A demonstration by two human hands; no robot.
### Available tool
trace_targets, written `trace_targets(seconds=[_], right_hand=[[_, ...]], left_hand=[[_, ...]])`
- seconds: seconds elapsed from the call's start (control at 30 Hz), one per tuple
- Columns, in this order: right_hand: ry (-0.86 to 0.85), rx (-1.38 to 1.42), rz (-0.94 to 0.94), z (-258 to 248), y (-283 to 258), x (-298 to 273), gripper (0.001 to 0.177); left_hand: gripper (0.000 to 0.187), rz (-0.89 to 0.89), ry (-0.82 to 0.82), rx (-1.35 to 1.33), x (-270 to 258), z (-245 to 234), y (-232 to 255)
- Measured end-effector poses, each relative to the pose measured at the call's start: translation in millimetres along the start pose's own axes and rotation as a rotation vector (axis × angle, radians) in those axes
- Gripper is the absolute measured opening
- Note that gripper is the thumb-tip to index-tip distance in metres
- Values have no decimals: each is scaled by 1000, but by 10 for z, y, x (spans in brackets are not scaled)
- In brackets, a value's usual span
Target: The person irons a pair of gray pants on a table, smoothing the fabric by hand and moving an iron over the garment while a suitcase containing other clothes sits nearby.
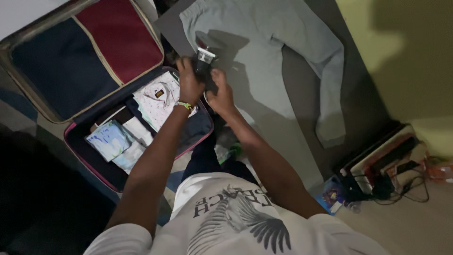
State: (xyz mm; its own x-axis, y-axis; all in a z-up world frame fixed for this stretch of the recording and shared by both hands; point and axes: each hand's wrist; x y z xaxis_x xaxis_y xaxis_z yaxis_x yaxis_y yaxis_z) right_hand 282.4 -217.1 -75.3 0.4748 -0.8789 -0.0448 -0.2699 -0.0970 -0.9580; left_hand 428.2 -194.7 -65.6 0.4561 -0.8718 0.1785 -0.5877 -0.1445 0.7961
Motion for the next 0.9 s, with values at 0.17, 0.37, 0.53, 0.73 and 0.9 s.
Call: trace_targets(seconds=[0.17,0.37,0.53,0.73,0.9], right_hand=[[83,-22,51,-420,-43,-228,65],[127,-8,116,-939,116,-514,60],[190,-94,115,-1464,399,-1042,52],[251,-253,67,-2211,1164,-1894,41],[291,-478,188,-2875,1560,-2741,38]], left_hand=[[60,-298,7,132,-298,-13,466],[44,-301,-67,23,-808,353,626],[23,-185,-281,-115,-1440,780,719],[23,-239,-531,-153,-2403,1566,874],[25,-226,-397,-134,-3097,2196,1055]])
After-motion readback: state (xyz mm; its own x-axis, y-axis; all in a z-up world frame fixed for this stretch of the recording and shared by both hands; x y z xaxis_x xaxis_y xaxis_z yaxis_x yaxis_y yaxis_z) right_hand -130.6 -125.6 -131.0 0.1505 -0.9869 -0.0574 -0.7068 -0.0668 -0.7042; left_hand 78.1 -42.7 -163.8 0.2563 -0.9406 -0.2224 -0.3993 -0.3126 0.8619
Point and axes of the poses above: each hand's wrist, its own x-axis towards the middle knuckle, its own z-axis out of the palm, y = z × x, and after that the axes turned 2 degrees about -x, right-handed
